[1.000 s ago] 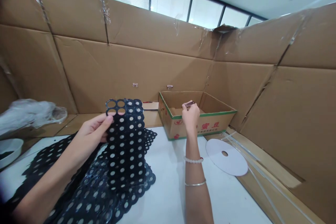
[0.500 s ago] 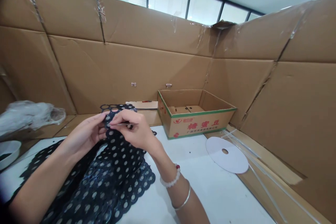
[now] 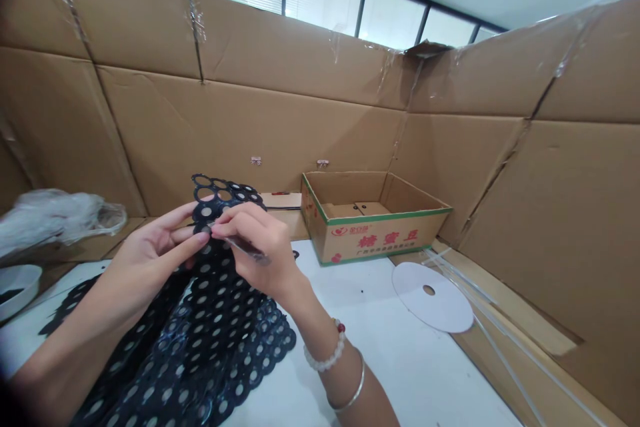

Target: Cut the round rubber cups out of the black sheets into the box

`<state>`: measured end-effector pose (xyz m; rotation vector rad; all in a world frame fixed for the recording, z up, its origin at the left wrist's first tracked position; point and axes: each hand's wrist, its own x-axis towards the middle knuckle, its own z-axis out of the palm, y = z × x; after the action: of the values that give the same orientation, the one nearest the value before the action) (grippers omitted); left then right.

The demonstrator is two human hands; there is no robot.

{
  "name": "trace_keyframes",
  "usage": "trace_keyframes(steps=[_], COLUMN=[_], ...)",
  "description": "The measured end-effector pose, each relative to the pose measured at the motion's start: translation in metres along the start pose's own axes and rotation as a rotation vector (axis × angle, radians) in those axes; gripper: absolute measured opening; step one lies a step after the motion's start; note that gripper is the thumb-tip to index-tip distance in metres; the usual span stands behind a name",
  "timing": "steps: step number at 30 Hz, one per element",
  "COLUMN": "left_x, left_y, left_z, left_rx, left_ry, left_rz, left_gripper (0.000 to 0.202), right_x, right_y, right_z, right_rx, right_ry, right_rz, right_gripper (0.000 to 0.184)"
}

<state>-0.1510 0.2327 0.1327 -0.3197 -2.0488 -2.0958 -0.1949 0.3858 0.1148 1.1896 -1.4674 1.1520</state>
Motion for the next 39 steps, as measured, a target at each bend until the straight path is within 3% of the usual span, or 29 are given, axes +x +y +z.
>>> trace_keyframes(steps=[6, 10, 17, 20, 22, 25, 27, 29, 30, 31, 34, 37, 39], left_x=[-0.002, -0.003, -0.002, -0.002, -0.003, -0.004, -0.003, -0.001, 0.0, 0.001, 0.005, 0.007, 0.009], left_y=[-0.008, -0.012, -0.011, -0.011, -0.012, -0.015, -0.018, -0.019, -0.019, -0.019, -0.015, -0.012, -0.011], left_z=[0.009, 0.011, 0.011, 0.012, 0.013, 0.015, 0.014, 0.012, 0.011, 0.009, 0.006, 0.005, 0.006], left_rx=[0.025, 0.063, 0.087, 0.13, 0.161, 0.19, 0.175, 0.13, 0.098, 0.062, -0.057, -0.154, -0.2], left_ry=[-0.045, -0.08, -0.125, -0.14, -0.141, -0.13, -0.12, -0.111, -0.106, -0.097, -0.055, 0.002, 0.04], left_rz=[0.105, 0.133, 0.118, 0.109, 0.099, 0.068, 0.049, 0.023, 0.005, -0.016, -0.085, -0.138, -0.156], left_gripper=[0.073, 0.074, 0.064, 0.058, 0.053, 0.048, 0.044, 0.038, 0.036, 0.034, 0.031, 0.026, 0.025], right_x=[-0.007, -0.009, -0.011, -0.011, -0.007, 0.002, 0.005, 0.001, -0.003, -0.009, -0.027, -0.031, -0.022], right_y=[-0.004, -0.002, 0.005, 0.004, 0.003, 0.008, 0.023, 0.045, 0.057, 0.07, 0.104, 0.116, 0.104], right_z=[0.011, 0.015, 0.011, 0.01, 0.008, -0.007, -0.028, -0.057, -0.071, -0.085, -0.113, -0.115, -0.103], right_rx=[-0.313, -0.439, -0.285, -0.202, -0.162, -0.002, 0.05, -0.103, -0.283, -0.48, -0.574, -0.54, -0.512], right_ry=[0.142, 0.174, 0.068, 0.133, 0.219, 0.345, 0.467, 0.641, 0.708, 0.69, 0.564, 0.445, 0.417], right_rz=[-0.204, -0.242, -0.158, -0.093, 0.048, 0.333, 0.433, 0.463, 0.489, 0.533, 0.635, 0.657, 0.612], right_gripper=[0.015, 0.016, 0.013, 0.018, 0.015, 0.005, 0.01, 0.013, 0.014, 0.017, 0.014, 0.023, 0.018])
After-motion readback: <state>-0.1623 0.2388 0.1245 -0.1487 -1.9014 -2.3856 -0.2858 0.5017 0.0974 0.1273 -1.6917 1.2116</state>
